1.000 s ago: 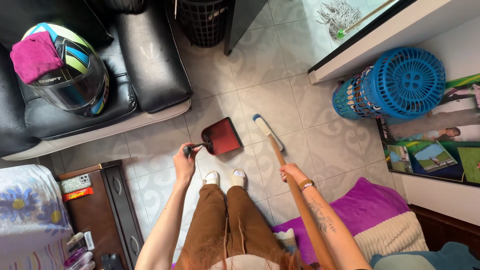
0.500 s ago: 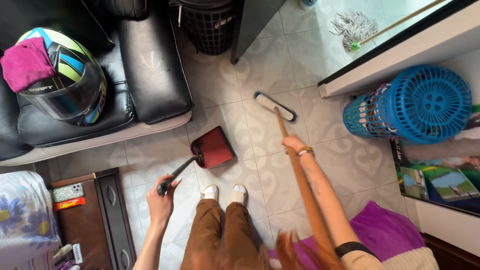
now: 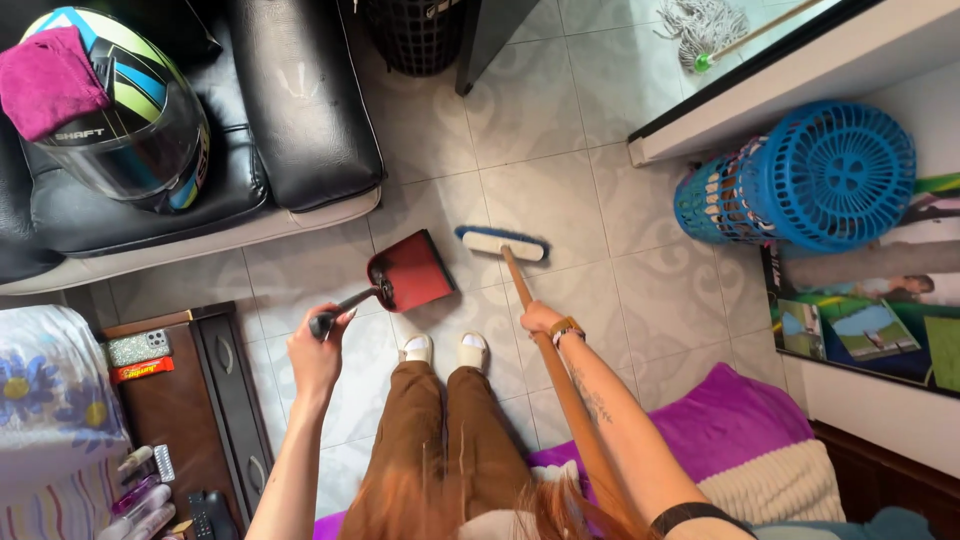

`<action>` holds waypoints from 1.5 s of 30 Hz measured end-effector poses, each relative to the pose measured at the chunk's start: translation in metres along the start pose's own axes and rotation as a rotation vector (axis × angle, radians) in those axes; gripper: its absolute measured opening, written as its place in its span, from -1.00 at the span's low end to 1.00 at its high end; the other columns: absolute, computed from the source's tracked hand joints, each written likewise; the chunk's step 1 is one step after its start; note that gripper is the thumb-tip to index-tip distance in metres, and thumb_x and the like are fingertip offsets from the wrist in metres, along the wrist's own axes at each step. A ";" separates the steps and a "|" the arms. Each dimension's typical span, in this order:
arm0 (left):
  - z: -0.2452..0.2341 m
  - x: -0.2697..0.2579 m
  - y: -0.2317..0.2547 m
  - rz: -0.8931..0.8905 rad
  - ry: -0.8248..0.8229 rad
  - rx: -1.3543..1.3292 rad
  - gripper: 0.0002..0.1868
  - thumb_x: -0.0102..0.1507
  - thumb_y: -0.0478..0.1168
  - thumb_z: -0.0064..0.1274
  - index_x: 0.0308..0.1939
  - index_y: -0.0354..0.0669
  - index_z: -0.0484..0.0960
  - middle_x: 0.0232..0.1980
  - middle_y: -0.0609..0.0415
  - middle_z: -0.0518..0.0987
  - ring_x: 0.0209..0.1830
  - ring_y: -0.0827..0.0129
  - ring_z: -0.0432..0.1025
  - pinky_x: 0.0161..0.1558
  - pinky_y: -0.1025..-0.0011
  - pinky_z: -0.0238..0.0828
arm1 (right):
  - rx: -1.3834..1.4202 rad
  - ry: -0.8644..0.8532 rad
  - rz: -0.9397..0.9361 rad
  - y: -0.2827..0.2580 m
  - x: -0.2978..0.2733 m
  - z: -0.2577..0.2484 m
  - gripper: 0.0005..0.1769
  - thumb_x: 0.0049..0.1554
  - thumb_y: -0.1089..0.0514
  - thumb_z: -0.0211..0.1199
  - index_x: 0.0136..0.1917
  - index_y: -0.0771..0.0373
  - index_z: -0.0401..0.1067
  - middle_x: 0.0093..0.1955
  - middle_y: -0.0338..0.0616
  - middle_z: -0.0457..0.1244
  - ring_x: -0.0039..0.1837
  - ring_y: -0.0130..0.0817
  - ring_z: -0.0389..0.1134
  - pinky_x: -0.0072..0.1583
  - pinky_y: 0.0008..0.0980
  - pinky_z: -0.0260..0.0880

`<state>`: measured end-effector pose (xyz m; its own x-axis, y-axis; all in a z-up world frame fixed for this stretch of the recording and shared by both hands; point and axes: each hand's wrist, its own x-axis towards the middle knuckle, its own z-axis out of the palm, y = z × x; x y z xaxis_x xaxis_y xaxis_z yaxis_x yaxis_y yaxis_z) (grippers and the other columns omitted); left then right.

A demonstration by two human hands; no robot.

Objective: Cleaning the floor of a bedroom using a flat mop and a dustpan, including moving a blanket out of the way.

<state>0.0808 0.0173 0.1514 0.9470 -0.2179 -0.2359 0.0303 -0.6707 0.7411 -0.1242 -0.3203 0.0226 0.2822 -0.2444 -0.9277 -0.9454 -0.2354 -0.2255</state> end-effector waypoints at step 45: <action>0.040 0.004 0.013 0.070 -0.060 -0.091 -0.79 0.15 -0.10 0.24 -0.20 -0.01 0.60 -0.04 -0.14 0.63 0.05 -0.15 0.44 0.10 0.00 0.34 | 0.287 0.117 -0.129 -0.011 0.059 -0.054 -0.59 -0.06 0.34 -0.01 0.02 0.71 0.29 -0.36 0.20 0.24 -0.45 -0.17 0.33 -0.44 -0.14 0.39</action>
<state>0.0725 -0.0204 0.1347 0.9270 -0.3060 -0.2167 -0.0041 -0.5860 0.8103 -0.0882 -0.3830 -0.0136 0.4039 -0.3401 -0.8492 -0.9033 -0.0012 -0.4291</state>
